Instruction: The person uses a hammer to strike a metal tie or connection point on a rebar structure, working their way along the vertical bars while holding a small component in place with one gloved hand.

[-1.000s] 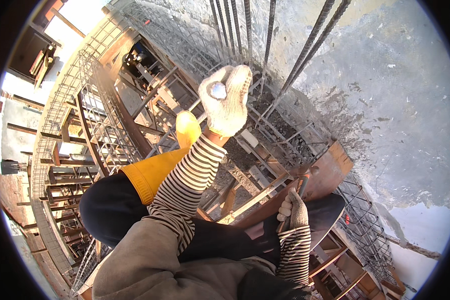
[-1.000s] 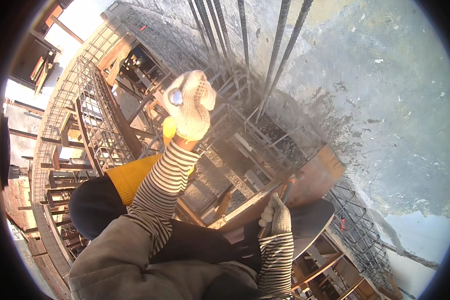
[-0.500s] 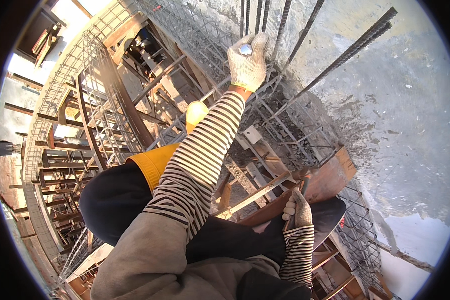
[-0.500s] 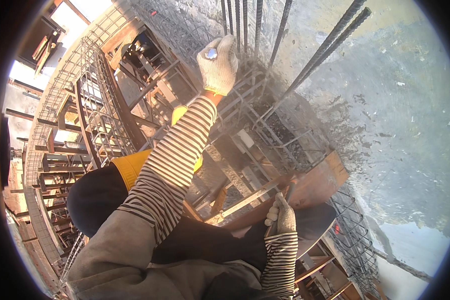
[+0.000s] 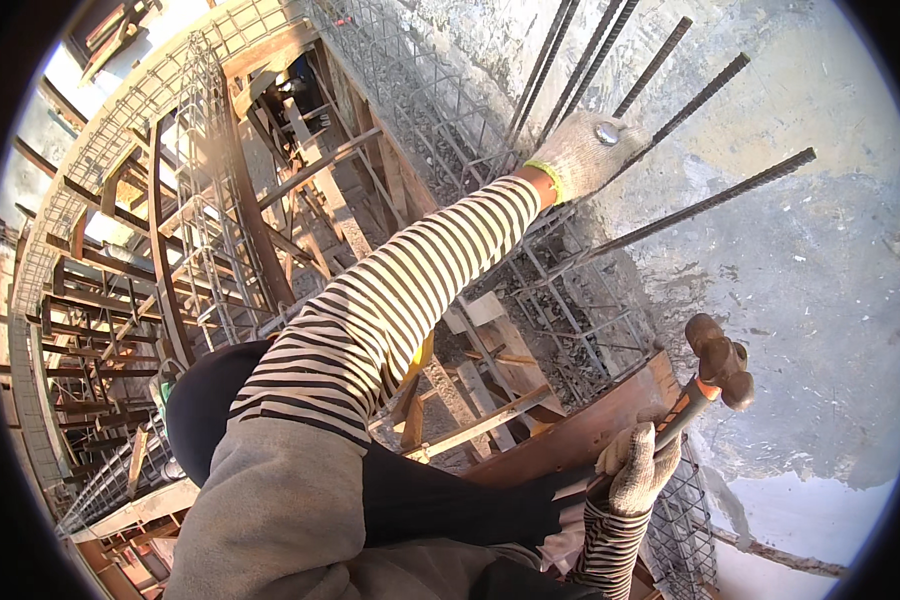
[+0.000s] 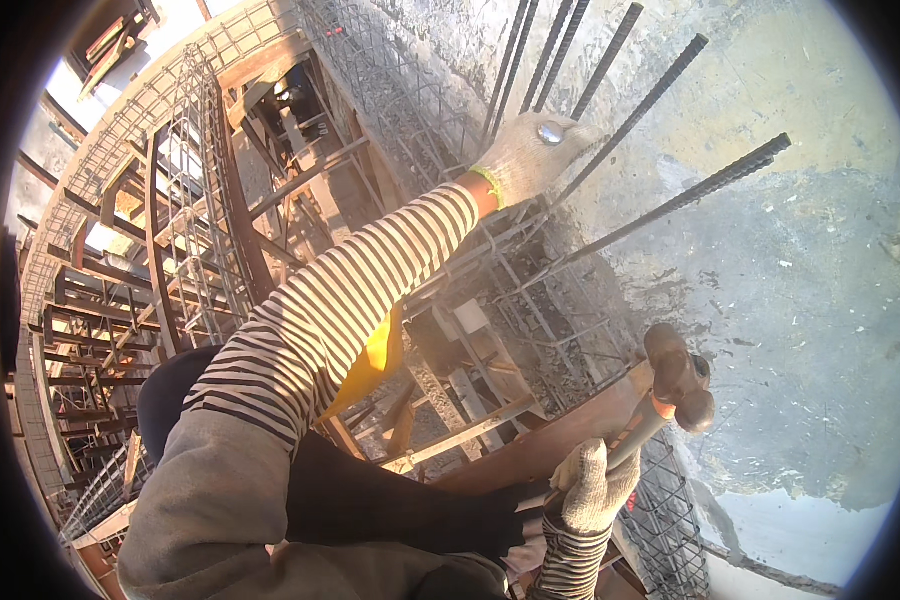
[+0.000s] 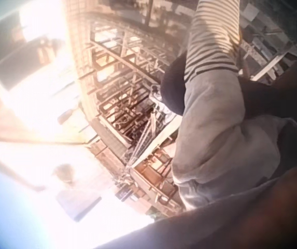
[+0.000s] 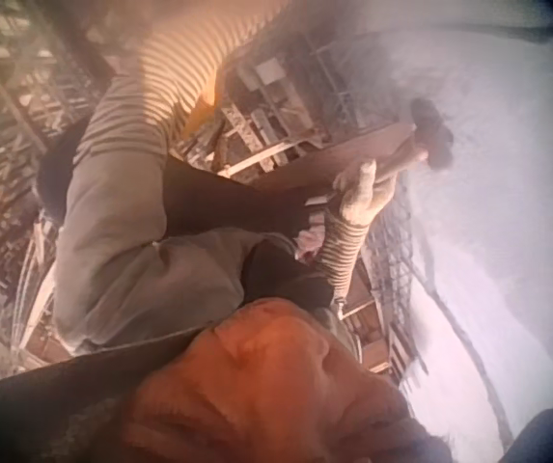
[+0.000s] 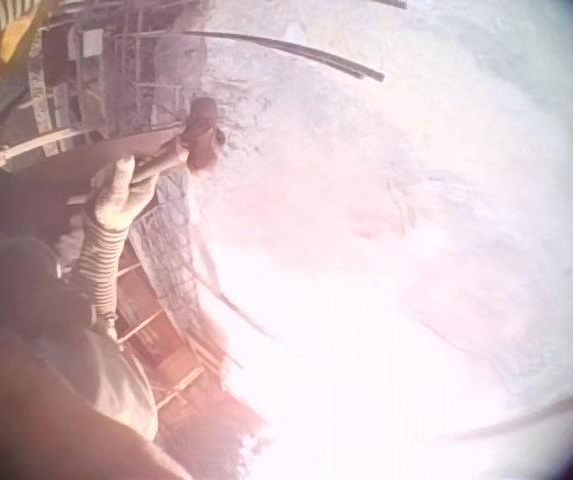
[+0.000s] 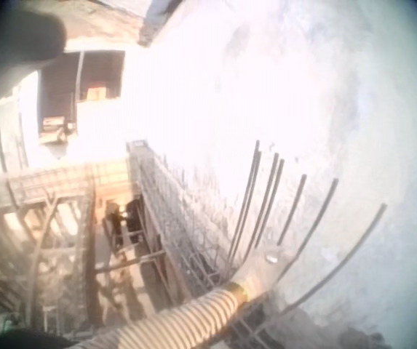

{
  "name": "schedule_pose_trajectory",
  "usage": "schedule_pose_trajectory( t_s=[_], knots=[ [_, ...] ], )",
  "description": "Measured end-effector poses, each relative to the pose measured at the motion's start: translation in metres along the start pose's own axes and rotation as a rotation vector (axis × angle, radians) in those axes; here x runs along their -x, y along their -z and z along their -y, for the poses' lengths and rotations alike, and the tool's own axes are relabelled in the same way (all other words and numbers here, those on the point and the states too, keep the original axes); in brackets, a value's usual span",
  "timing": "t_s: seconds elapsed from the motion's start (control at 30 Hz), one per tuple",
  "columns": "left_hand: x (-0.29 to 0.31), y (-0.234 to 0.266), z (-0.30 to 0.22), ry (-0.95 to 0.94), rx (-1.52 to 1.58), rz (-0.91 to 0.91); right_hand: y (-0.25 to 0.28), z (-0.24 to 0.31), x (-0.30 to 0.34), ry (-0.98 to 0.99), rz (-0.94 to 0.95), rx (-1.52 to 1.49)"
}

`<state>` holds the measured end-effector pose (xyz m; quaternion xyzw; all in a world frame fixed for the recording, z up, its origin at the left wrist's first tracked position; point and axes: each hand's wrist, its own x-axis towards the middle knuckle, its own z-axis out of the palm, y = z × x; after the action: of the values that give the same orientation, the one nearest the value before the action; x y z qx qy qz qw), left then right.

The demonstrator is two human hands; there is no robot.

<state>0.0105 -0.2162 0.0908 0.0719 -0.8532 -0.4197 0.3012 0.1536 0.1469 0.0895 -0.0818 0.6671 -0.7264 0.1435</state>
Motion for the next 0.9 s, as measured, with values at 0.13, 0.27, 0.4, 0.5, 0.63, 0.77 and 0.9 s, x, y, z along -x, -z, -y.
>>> schedule_pose_trajectory(
  t_s=[0.13, 0.27, 0.4, 0.5, 0.63, 0.77, 0.9],
  knots=[
    [0.010, -0.003, -0.027, 0.277, 0.131, 0.164, -0.012, 0.014, -0.007, 0.241, 0.044, 0.014],
    [-0.004, 0.016, -0.044, 0.343, 0.137, 0.431, -0.017, 0.033, -0.019, 0.315, 0.059, 0.103],
    [-0.002, 0.000, -0.014, 0.229, 0.080, 0.385, -0.030, 0.087, -0.029, 0.122, 0.151, 0.008],
    [0.001, -0.002, -0.005, 0.258, 0.088, 0.368, -0.053, 0.143, -0.047, 0.500, 0.242, -0.200],
    [-0.008, -0.008, -0.012, 0.242, 0.122, 0.381, -0.026, 0.243, -0.094, 0.695, 0.731, -0.036],
    [-0.013, -0.005, -0.001, 0.306, 0.086, 0.479, -0.037, 0.207, -0.140, 0.644, 0.624, 0.207],
    [-0.013, 0.005, -0.013, 0.274, -0.062, 0.577, -0.109, 0.108, -0.142, -0.254, 0.325, 0.596]
  ],
)
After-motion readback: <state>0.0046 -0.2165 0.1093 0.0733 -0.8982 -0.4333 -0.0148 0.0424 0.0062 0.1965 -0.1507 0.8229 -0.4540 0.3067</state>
